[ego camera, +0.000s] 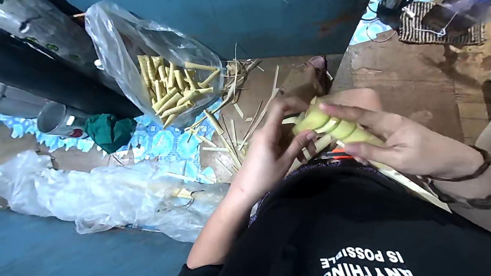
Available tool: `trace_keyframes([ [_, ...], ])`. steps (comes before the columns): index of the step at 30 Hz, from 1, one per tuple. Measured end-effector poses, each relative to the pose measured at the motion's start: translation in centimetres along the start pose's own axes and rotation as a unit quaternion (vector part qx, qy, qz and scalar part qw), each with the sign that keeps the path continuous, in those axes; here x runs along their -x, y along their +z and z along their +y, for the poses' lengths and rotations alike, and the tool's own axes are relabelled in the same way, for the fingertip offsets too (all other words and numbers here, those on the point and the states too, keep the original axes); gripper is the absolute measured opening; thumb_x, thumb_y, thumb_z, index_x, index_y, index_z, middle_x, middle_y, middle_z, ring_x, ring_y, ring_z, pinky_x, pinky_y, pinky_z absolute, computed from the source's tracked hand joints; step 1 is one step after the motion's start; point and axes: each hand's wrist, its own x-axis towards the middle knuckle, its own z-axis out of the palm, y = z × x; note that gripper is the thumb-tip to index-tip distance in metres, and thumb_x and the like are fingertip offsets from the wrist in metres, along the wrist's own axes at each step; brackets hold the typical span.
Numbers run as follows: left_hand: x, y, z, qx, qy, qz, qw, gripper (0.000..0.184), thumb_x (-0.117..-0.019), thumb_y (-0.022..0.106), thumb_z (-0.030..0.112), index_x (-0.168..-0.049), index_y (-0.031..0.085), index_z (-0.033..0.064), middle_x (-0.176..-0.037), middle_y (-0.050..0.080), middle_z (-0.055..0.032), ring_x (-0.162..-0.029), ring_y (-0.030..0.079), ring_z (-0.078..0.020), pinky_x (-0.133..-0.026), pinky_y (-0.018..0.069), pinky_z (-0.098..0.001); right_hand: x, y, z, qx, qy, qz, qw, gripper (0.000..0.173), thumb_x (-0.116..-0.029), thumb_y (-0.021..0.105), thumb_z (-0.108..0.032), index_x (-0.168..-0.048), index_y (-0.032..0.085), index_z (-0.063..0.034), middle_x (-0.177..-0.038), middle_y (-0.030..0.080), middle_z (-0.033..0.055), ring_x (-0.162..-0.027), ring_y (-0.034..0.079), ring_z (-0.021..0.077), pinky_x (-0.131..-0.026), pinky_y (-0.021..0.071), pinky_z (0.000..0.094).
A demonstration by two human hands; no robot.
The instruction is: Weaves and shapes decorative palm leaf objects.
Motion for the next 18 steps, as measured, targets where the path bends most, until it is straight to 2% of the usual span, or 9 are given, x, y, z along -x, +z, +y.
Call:
trace_keyframes([
  [2, 0.0, 0.0, 0.0, -0.051, 0.049, 0.03, 0.997, 0.025, -0.0942, 0.073, 0.009, -0.117, 0.065, 0.0021, -0.096, 0.069, -0.0042, -0.073, 0.068, -0.0086, -0.062, 0.0612, -0.0238, 0.3, -0.1, 0.1, -0.228, 0.043, -0.083, 0.969, 0.066, -0.1008, 0.066, -0.024, -0.16, 0.037, -0.0308, -0.105, 0.067, 0.0011, -0.068, 0.063, 0.003, -0.057, 0.0559, 0.0156],
  [4, -0.2, -0.1, 0.0, -0.083, 0.083, 0.047, 0.992, 0.017, -0.0908, 0.077, 0.013, -0.103, 0.073, 0.0023, -0.105, 0.058, -0.0044, -0.083, 0.061, -0.006, -0.066, 0.057, -0.0183, 0.5, 0.5, 0.5, -0.273, 0.045, -0.098, 0.956, 0.076, -0.096, 0.073, -0.028, -0.16, 0.033, -0.0288, -0.106, 0.066, 0.0011, -0.07, 0.064, 0.0036, -0.057, 0.0569, 0.0159],
  [7, -0.4, 0.0, 0.2, -0.125, 0.065, 0.05, 0.989, 0.013, -0.0931, 0.074, 0.013, -0.095, 0.071, 0.0008, -0.092, 0.067, -0.0047, -0.073, 0.065, -0.0074, -0.063, 0.0592, -0.0229, 0.6, 2.1, 0.6, 0.127, -0.042, 0.043, 0.99, 0.065, -0.098, 0.067, -0.029, -0.156, 0.042, -0.014, -0.118, 0.067, 0.0, -0.091, 0.065, 0.0042, -0.076, 0.0571, 0.0193],
  [9, -0.5, 0.1, 0.7, -0.136, 0.024, 0.021, 0.99, 0.011, -0.0966, 0.069, 0.012, -0.098, 0.066, 0.0014, -0.079, 0.069, -0.0026, -0.059, 0.066, -0.007, -0.054, 0.0603, -0.0243, 0.2, 2.9, 1.4, 0.339, -0.129, 0.131, 0.923, 0.046, -0.0996, 0.063, -0.015, -0.145, 0.058, -0.0175, -0.115, 0.065, 0.0191, -0.087, 0.069, 0.029, -0.066, 0.0578, 0.0407],
  [10, -0.7, 0.0, 1.0, -0.144, 0.005, -0.004, 0.99, 0.011, -0.0969, 0.068, 0.012, -0.102, 0.064, 0.0021, -0.078, 0.068, -0.0022, -0.06, 0.066, -0.0071, -0.055, 0.0601, -0.0249, 0.2, 3.0, 1.8, 0.351, -0.132, 0.135, 0.917, 0.044, -0.1003, 0.061, -0.013, -0.144, 0.06, -0.0207, -0.113, 0.065, 0.0209, -0.086, 0.068, 0.0311, -0.064, 0.0565, 0.0421],
  [13, -1.4, -1.2, 1.1, -0.162, -0.017, -0.112, 0.98, 0.03, -0.091, 0.075, 0.012, -0.118, 0.064, 0.0048, -0.094, 0.071, -0.0009, -0.081, 0.069, -0.0059, -0.073, 0.0609, -0.0262, 1.6, 1.8, 1.6, -0.008, 0.028, -0.004, 1.0, 0.049, -0.1095, 0.046, -0.026, -0.158, 0.039, -0.0236, -0.105, 0.064, -0.0029, -0.073, 0.059, 0.0006, -0.061, 0.0519, 0.0152],
  [15, -1.7, -1.8, 0.7, -0.097, 0.029, -0.156, 0.982, 0.022, -0.0902, 0.075, 0.005, -0.11, 0.068, -0.0005, -0.093, 0.071, -0.0027, -0.083, 0.069, -0.0047, -0.076, 0.0605, -0.0234, 2.6, 1.2, 2.0, -0.433, 0.119, -0.122, 0.885, 0.049, -0.1089, 0.047, -0.038, -0.156, 0.036, -0.0309, -0.098, 0.065, 0.0005, -0.06, 0.06, 0.0024, -0.05, 0.0518, 0.0147],
  [17, -2.1, -1.7, 0.5, -0.066, 0.075, -0.171, 0.98, 0.006, -0.0904, 0.072, -0.001, -0.096, 0.069, -0.0025, -0.086, 0.07, -0.0027, -0.079, 0.066, -0.0026, -0.073, 0.0574, -0.0197, 3.3, 2.1, 3.0, -0.601, 0.14, -0.169, 0.768, 0.052, -0.1047, 0.054, -0.046, -0.152, 0.039, -0.0306, -0.097, 0.066, 0.0045, -0.059, 0.065, 0.01, -0.048, 0.0573, 0.0216],
  [18, -2.4, -1.6, 0.3, -0.065, 0.078, -0.168, 0.98, 0.003, -0.0904, 0.071, -0.002, -0.093, 0.07, -0.0019, -0.083, 0.069, -0.002, -0.075, 0.065, -0.0016, -0.07, 0.0559, -0.0181, 3.5, 2.6, 3.2, -0.603, 0.135, -0.159, 0.77, 0.052, -0.1045, 0.053, -0.049, -0.15, 0.039, -0.0276, -0.099, 0.067, 0.0052, -0.06, 0.067, 0.0117, -0.049, 0.059, 0.0234],
])
